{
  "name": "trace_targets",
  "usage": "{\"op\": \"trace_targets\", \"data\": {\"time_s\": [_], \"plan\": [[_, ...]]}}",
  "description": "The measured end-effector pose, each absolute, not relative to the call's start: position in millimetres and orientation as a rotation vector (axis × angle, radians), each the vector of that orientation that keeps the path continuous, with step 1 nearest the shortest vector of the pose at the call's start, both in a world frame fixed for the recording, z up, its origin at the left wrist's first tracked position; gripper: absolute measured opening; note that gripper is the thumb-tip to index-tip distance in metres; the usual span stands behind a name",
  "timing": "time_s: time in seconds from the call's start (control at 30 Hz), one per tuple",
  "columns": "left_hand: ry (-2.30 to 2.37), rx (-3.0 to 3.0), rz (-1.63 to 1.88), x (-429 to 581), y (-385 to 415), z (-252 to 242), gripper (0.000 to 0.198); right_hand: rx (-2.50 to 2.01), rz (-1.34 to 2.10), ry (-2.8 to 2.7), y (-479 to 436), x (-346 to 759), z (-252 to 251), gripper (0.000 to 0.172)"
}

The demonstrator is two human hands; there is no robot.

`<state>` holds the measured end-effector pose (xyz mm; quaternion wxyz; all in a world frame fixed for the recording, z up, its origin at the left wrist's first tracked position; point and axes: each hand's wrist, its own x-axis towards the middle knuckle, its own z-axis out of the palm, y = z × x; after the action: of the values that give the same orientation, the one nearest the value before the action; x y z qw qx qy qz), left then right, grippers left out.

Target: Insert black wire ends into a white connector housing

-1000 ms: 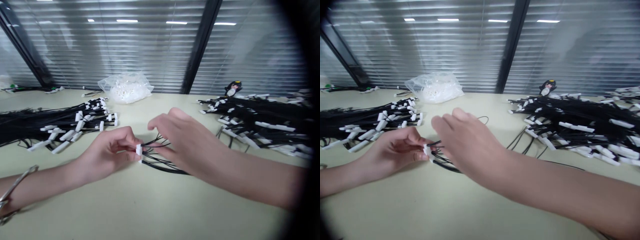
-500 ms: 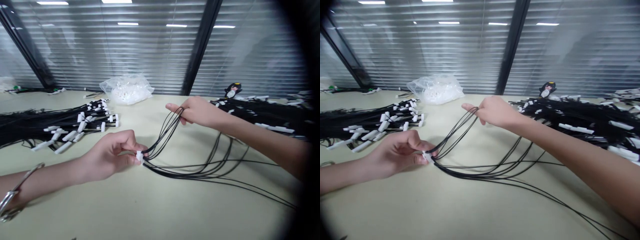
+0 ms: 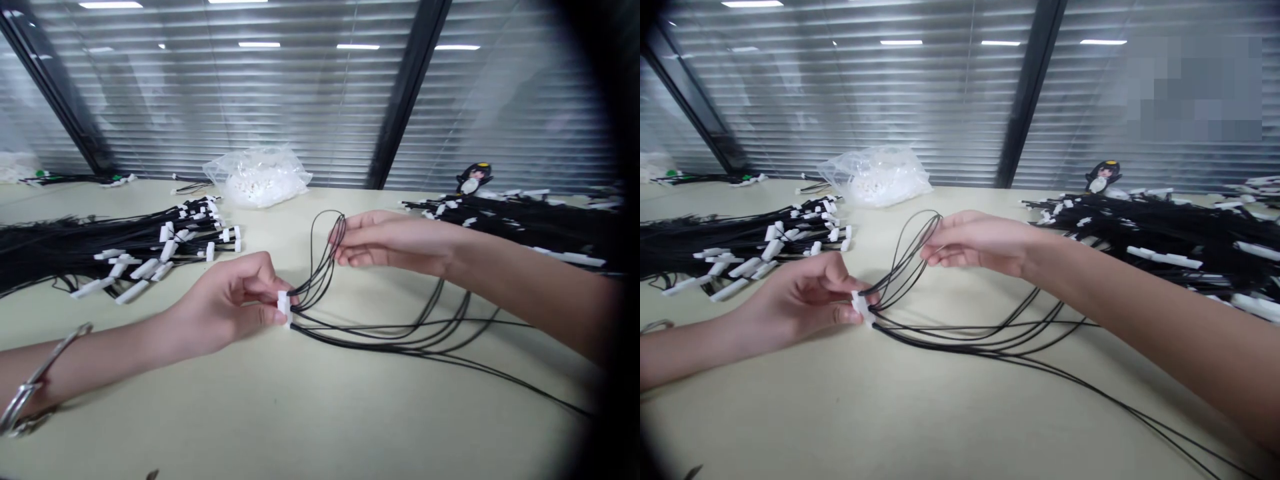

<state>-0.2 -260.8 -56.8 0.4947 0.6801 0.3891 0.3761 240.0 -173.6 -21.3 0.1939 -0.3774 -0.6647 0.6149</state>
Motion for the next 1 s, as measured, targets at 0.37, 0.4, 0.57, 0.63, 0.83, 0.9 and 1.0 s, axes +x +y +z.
{"op": "trace_targets", "data": {"time_s": [0.37, 0.4, 0.57, 0.63, 0.83, 0.9, 1.0], "plan": [[1.032, 1.681, 0.97, 2, -261, -53, 0.025, -0.969, 1.068, -2.67, -221, 222, -16, 0.022], [1.035, 1.692, 0.969, 2, -261, -53, 0.025, -0.983, 1.013, -2.648, -225, 220, -18, 0.022], [1.031, 1.701, 0.959, 4, -260, -51, 0.022, -1.008, 0.989, -2.584, -232, 217, -22, 0.02], [1.031, 1.696, 0.958, 4, -260, -51, 0.021, -1.002, 0.914, -2.585, -232, 218, -24, 0.018], [1.039, 1.714, 0.969, 3, -262, -52, 0.019, -0.978, 0.308, -2.587, -239, 214, -32, 0.015], [1.038, 1.721, 0.984, 3, -262, -52, 0.019, -0.974, 0.212, -2.58, -243, 212, -30, 0.017], [1.041, 1.725, 0.994, 3, -260, -51, 0.019, -1.016, 0.626, -2.548, -245, 215, -18, 0.018]]}}
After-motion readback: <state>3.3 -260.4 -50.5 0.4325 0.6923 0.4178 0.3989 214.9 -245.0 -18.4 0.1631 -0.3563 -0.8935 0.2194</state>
